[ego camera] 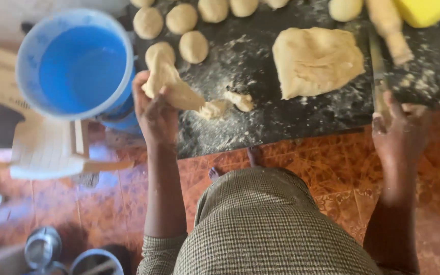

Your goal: Shaping pieces of dough into uniform balls on a floured surface using hands and a knife.

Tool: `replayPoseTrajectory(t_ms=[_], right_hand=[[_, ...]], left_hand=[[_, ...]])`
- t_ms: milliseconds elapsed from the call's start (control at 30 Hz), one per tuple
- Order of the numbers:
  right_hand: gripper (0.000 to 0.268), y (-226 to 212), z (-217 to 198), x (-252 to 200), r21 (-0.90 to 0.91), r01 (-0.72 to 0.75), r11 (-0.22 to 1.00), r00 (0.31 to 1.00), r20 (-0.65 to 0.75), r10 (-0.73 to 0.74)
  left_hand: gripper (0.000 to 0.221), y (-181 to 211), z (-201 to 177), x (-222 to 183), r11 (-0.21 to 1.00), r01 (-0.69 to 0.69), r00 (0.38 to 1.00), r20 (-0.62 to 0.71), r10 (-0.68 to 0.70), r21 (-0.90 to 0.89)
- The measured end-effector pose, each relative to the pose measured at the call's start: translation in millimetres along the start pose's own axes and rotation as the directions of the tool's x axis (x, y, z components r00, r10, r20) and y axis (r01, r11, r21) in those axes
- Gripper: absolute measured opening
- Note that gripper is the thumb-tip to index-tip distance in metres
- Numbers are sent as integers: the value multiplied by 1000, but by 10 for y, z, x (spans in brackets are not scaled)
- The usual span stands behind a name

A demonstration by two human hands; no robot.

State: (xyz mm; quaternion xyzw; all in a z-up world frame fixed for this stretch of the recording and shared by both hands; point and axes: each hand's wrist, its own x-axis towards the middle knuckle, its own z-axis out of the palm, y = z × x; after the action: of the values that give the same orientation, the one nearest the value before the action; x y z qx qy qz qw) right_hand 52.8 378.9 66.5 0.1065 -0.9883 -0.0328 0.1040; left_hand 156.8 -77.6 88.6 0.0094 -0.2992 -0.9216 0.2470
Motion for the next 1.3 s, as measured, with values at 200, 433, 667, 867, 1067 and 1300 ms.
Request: replayPoseTrajectory(t_ms=[200, 433, 667, 867, 1067, 1300], right_hand=[[37, -404, -228, 293, 306, 360, 881, 908, -330, -256], [20, -1243, -433, 432, 461, 652, 602, 756, -452, -473], [16, -2065, 103, 220, 713, 605, 354, 761, -388, -519], [13, -2043, 358, 245, 702, 558, 442, 801, -318, -507], [40, -2524, 125, 401, 495, 638, 590, 759, -276, -589], [30, -2964, 481, 450, 333, 896, 295, 434, -512, -741]], left_hand=[[28, 40, 149, -409, -81, -231, 826, 239, 510, 970], [63, -544, 229, -508, -203, 6, 1000, -6, 3, 979], [63, -1177, 54, -417, -24, -366, 906, 349, -240, 930], [56, -372, -243, -527, -212, -346, 927, 368, 73, 914], [29, -59, -478, -654, -23, -51, 987, 54, 151, 998], [28, -202, -94, -745, 127, -104, 970, 72, 232, 986]])
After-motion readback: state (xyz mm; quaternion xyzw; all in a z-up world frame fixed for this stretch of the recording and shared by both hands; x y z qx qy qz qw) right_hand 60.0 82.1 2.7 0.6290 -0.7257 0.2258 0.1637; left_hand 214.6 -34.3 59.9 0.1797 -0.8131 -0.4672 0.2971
